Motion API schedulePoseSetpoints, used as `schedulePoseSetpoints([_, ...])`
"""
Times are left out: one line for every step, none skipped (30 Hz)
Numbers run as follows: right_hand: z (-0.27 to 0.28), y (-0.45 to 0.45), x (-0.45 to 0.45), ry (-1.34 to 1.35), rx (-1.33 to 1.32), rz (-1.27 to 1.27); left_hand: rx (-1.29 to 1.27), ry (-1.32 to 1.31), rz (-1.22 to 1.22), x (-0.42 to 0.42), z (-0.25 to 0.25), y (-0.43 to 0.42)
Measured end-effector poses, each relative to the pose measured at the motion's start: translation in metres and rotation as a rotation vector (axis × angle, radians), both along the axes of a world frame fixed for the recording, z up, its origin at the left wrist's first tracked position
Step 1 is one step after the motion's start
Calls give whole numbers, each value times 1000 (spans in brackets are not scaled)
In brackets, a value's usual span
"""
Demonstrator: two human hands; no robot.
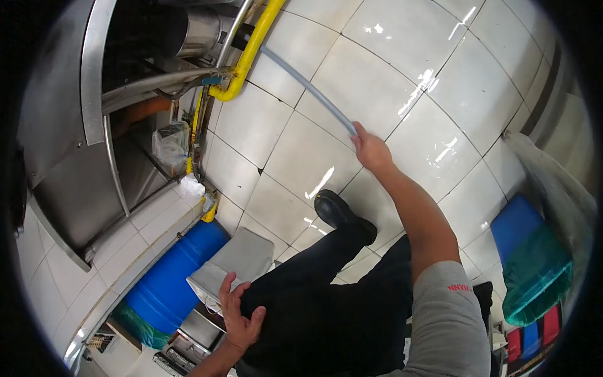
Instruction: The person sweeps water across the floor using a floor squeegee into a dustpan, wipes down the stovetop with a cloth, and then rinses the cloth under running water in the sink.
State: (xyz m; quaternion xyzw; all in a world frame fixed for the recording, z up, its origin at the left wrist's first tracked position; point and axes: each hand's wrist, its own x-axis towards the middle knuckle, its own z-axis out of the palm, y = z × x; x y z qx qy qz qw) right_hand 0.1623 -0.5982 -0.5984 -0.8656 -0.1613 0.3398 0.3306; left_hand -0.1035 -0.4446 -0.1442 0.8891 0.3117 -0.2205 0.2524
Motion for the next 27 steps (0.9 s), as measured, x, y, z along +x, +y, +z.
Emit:
schedulePoseSetpoints([2,10,12,-6,-18,29,5,3,5,2,2,-1])
schedulePoseSetpoints([3,13,18,-13,-38,59,8,6,10,6,3,-2])
schedulePoseSetpoints([3,8,18,-52,-36,64,8,7,15,7,4,-3])
schedulePoseSetpoints([2,-5,17,-92,-38,67,1,5,21,6,4,-5])
schedulePoseSetpoints([2,-21,18,-133,-43,71,-9,1,27,4,4,-6])
schedulePoseSetpoints([4,-41,15,-145,-59,65,-19,-6,35,2,4,-7])
schedulePoseSetpoints([5,-66,9,-158,-74,62,-23,0,34,3,5,-8])
schedulePoseSetpoints([8,-91,3,-168,-88,60,-27,10,34,4,7,-11])
schedulePoseSetpoints([15,-113,-1,-165,-106,48,-30,23,34,4,8,-12])
schedulePoseSetpoints([25,-135,-3,-159,-124,38,-31,31,27,4,9,-14])
schedulePoseSetpoints([34,-154,-4,-149,-171,45,-32,41,20,5,10,-15])
schedulePoseSetpoints([43,-173,-5,-138,-219,50,-35,52,10,5,11,-16])
schedulePoseSetpoints([51,-190,-5,-130,-265,53,-39,51,14,3,11,-17])
schedulePoseSetpoints([57,-207,-3,-155,-280,54,-41,49,17,1,11,-18])
schedulePoseSetpoints([62,-223,-2,-181,-294,55,-43,45,19,-1,10,-18])
schedulePoseSetpoints([66,-238,-2,-209,-307,56,-48,46,19,0,11,-18])
schedulePoseSetpoints([69,-252,-3,-229,-304,56,-52,45,20,2,11,-19])
schedulePoseSetpoints([71,-265,-5,-248,-300,56,-54,44,21,3,11,-19])
schedulePoseSetpoints([73,-275,-7,-268,-294,57,-53,44,21,3,11,-19])
schedulePoseSetpoints([74,-283,-11,-239,-312,46,-51,43,22,3,11,-20])
schedulePoseSetpoints([73,-288,-17,-229,-306,35,-50,44,22,3,11,-20])
schedulePoseSetpoints([70,-291,-25,-218,-302,23,-40,49,24,3,11,-20])
schedulePoseSetpoints([64,-294,-31,-206,-300,12,-33,54,25,4,10,-20])
schedulePoseSetpoints([58,-287,-39,-191,-287,-4,-29,62,26,5,9,-21])
schedulePoseSetpoints([59,-270,-45,-242,-253,-19,-33,61,31,6,9,-23])
schedulePoseSetpoints([59,-250,-49,-216,-246,-29,-38,58,36,7,9,-23])
schedulePoseSetpoints([59,-233,-55,-191,-237,-42,-40,54,40,8,9,-23])
